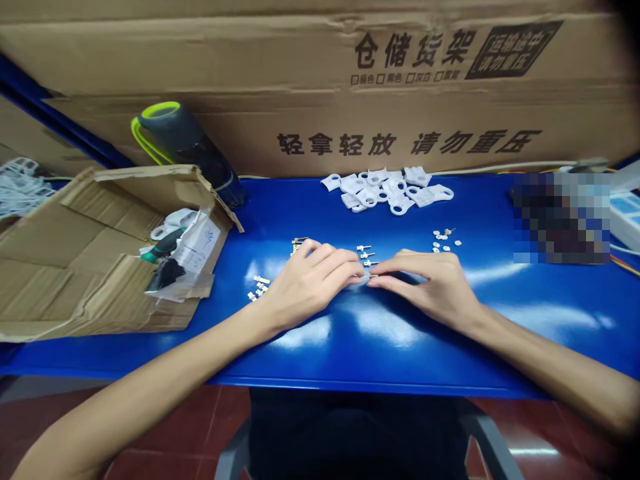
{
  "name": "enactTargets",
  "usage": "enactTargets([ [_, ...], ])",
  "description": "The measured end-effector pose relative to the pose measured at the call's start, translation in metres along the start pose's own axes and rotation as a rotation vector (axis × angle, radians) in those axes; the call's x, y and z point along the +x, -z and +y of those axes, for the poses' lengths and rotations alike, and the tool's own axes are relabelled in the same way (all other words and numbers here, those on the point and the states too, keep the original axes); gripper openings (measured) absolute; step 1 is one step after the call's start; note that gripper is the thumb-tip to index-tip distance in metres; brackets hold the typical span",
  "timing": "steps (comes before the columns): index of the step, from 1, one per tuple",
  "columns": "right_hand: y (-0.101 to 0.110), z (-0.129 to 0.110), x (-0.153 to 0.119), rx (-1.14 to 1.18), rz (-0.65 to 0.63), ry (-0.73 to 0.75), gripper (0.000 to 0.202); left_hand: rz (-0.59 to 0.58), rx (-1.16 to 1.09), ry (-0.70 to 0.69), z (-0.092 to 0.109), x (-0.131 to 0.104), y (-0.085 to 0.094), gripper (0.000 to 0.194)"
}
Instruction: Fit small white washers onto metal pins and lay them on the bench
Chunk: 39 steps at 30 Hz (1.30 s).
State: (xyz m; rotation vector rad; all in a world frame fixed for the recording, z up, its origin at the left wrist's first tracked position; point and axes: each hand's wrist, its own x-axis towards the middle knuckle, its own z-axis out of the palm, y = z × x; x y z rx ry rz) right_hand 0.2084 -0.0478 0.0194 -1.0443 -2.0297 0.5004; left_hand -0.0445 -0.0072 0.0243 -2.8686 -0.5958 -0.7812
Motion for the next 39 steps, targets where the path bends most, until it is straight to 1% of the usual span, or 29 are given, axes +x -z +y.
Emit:
enactTargets([
  [2,-0.0008,0.0027,-0.0012,-0.067,-0.011,0.053,0.012,-0.022,0.022,-0.002,0.0002,-0.0003,0.0004,0.015],
  [5,-0.0017,0.0060,-0.0029,-0.201,-0.061,0.129,0.016,-0.047,0.040,-0.004,0.0005,-0.0007,-0.0002,0.017],
  [8,-0.0033,0.0080,-0.0046,-0.338,-0.103,0.252,0.021,-0.044,0.057,-0.021,0.0007,-0.0007,-0.0013,0.018],
  [10,-0.0044,0.0084,-0.0052,-0.365,-0.109,0.293,0.022,-0.033,0.066,-0.034,0.0006,-0.0004,-0.0016,0.017],
  [15,-0.0043,0.0067,-0.0034,-0.242,-0.081,0.194,0.017,-0.030,0.039,-0.023,0.0008,0.0004,-0.0011,0.017],
  [17,-0.0036,0.0060,-0.0028,-0.228,-0.070,0.184,0.015,-0.043,0.029,-0.010,0.0013,0.0008,-0.0007,0.018],
  [21,-0.0040,0.0056,-0.0029,-0.292,-0.090,0.234,0.018,-0.063,0.048,-0.007,0.0022,0.0017,-0.0003,0.018],
  [24,-0.0047,0.0053,-0.0033,-0.374,-0.107,0.241,0.022,-0.079,0.082,-0.017,0.0026,0.0016,-0.0008,0.019],
  [27,-0.0038,0.0051,-0.0035,-0.432,-0.149,0.286,0.026,-0.104,0.091,-0.019,0.0023,0.0008,-0.0024,0.022],
  [30,-0.0020,0.0058,-0.0038,-0.422,-0.199,0.329,0.029,-0.134,0.079,-0.007,0.0014,0.0000,-0.0039,0.023],
  [32,-0.0014,0.0063,-0.0039,-0.386,-0.205,0.308,0.028,-0.141,0.064,0.002,0.0005,-0.0003,-0.0043,0.024],
  [34,-0.0017,0.0062,-0.0041,-0.332,-0.178,0.257,0.024,-0.133,0.031,0.014,-0.0004,-0.0004,-0.0042,0.025],
  [39,-0.0018,0.0003,-0.0030,-0.128,-0.093,0.057,0.015,-0.106,-0.084,0.071,-0.0019,-0.0007,-0.0023,0.023],
])
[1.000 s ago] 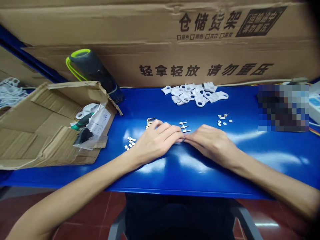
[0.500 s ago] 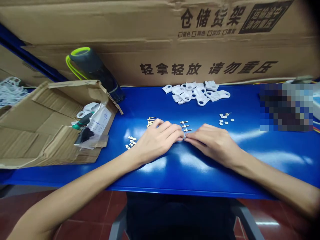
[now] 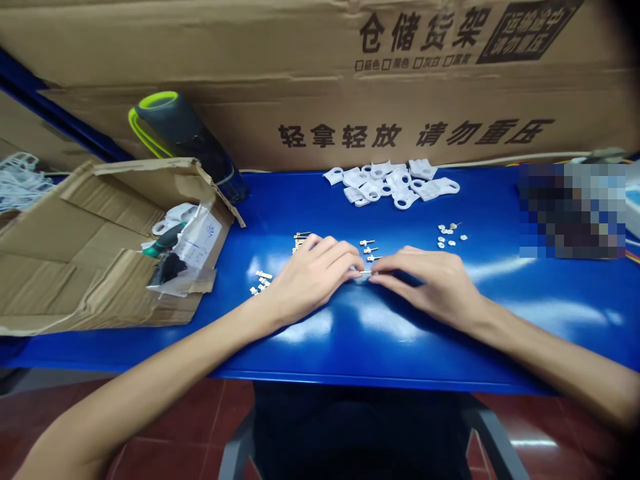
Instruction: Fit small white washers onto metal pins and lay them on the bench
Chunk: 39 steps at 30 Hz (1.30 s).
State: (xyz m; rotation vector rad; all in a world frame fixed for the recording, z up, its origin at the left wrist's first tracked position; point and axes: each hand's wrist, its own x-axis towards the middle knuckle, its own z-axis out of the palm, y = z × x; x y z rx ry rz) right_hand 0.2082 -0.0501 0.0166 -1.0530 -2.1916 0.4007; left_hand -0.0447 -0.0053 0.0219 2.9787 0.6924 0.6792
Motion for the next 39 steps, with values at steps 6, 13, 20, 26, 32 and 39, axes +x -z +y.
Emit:
enactTargets([
  [6,0.0068,-0.0064,0.0048,0.192,0.020,-0.213,0.017,0.011,-0.073,0.073,0.0013,0.0000,0.0035,0.024],
  [13,0.0073,-0.0066,0.0047,0.218,0.064,-0.159,0.012,0.042,-0.086,0.089,0.0012,0.0000,0.0042,0.022],
  [20,0.0014,-0.0073,0.0050,0.222,0.094,-0.033,0.015,0.065,-0.137,0.060,0.0026,-0.0013,0.0003,0.020],
  [26,0.0055,-0.0037,0.0059,0.350,0.034,-0.066,0.020,0.077,-0.187,0.078,-0.0001,-0.0025,0.0013,0.020],
  [32,0.0039,-0.0039,0.0039,0.466,0.009,-0.134,0.017,0.072,-0.222,0.077,-0.0014,-0.0016,0.0031,0.026],
  [39,-0.0005,-0.0081,0.0031,0.522,0.039,-0.307,0.024,0.151,-0.224,0.002,-0.0008,-0.0015,0.0012,0.020],
])
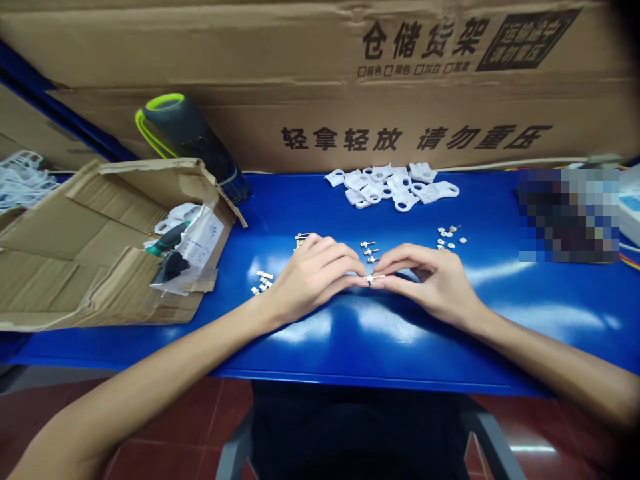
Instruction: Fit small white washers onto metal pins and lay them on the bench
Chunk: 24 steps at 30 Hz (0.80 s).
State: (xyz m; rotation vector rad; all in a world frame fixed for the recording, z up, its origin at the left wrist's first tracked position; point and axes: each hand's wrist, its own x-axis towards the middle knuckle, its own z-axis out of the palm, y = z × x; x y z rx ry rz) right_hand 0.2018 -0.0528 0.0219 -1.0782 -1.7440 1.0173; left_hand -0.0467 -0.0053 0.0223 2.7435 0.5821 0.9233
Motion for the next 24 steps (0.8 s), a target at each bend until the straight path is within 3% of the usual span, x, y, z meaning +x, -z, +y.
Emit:
enactTargets([
  [6,0.006,-0.006,0.002,-0.216,-0.036,0.072,0.021,0.016,0.089,0.013,0.000,0.000,0.000,0.022],
  [11,0.007,-0.003,0.005,-0.355,0.005,0.143,0.018,-0.005,0.129,0.059,-0.001,0.000,0.000,0.022],
  [20,0.030,0.027,0.029,-0.625,0.179,0.165,0.022,-0.082,0.238,0.217,-0.007,-0.001,-0.001,0.025],
  [24,0.033,0.039,0.048,-0.660,0.113,0.174,0.025,-0.112,0.251,0.190,-0.008,-0.001,-0.001,0.025],
])
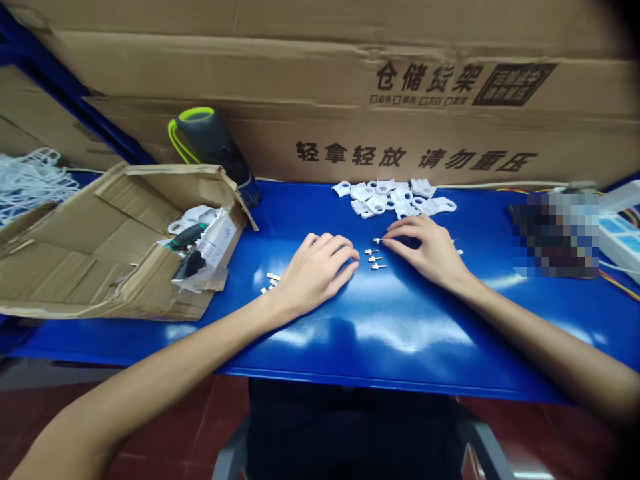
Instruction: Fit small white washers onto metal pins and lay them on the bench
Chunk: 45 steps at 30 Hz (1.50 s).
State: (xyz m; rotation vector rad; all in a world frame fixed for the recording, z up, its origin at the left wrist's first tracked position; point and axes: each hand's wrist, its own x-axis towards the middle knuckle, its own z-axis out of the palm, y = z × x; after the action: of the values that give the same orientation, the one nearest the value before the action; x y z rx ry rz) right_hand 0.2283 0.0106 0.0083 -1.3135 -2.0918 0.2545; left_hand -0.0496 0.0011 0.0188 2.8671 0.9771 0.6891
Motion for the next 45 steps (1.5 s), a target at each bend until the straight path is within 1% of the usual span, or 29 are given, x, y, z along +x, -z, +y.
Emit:
enactTargets([
  [3,-0.007,0.001,0.010,-0.014,-0.065,0.041,0.026,0.010,0.004,-0.029,0.000,0.000,0.001,0.025],
  [6,-0.010,0.001,0.014,-0.034,-0.105,0.065,0.026,0.033,0.010,-0.056,-0.001,0.001,0.003,0.024],
  [14,-0.006,0.007,0.010,-0.017,-0.133,0.079,0.027,0.029,-0.006,-0.045,-0.003,0.002,0.004,0.025],
  [22,-0.008,0.005,0.008,-0.027,-0.165,0.085,0.029,-0.022,-0.027,-0.067,-0.007,0.002,0.001,0.026],
  [26,-0.005,0.005,0.007,-0.012,-0.173,0.081,0.031,-0.069,-0.050,-0.106,-0.010,0.005,-0.001,0.026],
  [28,-0.001,0.004,0.006,-0.003,-0.159,0.085,0.031,-0.099,-0.040,-0.141,-0.009,0.007,0.003,0.027],
  [30,0.006,0.000,0.001,-0.002,-0.139,0.084,0.032,-0.123,-0.002,-0.156,-0.001,0.004,0.012,0.028],
  [32,0.015,-0.008,-0.011,-0.027,-0.137,0.081,0.034,-0.133,0.047,-0.121,0.015,-0.006,0.023,0.030],
  [33,0.020,-0.013,-0.021,-0.047,-0.145,0.077,0.035,-0.118,0.063,-0.078,0.025,-0.014,0.027,0.031],
  [34,0.024,-0.019,-0.034,-0.073,-0.163,0.077,0.037,-0.128,0.066,-0.028,0.036,-0.024,0.030,0.033],
  [36,0.031,-0.033,-0.065,-0.110,-0.189,0.055,0.045,-0.143,0.081,0.065,0.057,-0.046,0.031,0.039],
  [38,0.033,-0.048,-0.098,-0.126,-0.235,0.029,0.058,-0.185,0.100,0.089,0.073,-0.066,0.025,0.050],
  [41,0.030,-0.066,-0.136,-0.200,-0.292,0.023,0.077,-0.228,0.101,0.096,0.084,-0.082,0.011,0.060],
  [43,0.026,-0.072,-0.148,-0.259,-0.316,0.028,0.083,-0.231,0.093,0.118,0.086,-0.085,0.004,0.062],
  [45,0.022,-0.074,-0.153,-0.290,-0.318,0.028,0.084,-0.235,0.082,0.142,0.086,-0.085,0.002,0.063],
])
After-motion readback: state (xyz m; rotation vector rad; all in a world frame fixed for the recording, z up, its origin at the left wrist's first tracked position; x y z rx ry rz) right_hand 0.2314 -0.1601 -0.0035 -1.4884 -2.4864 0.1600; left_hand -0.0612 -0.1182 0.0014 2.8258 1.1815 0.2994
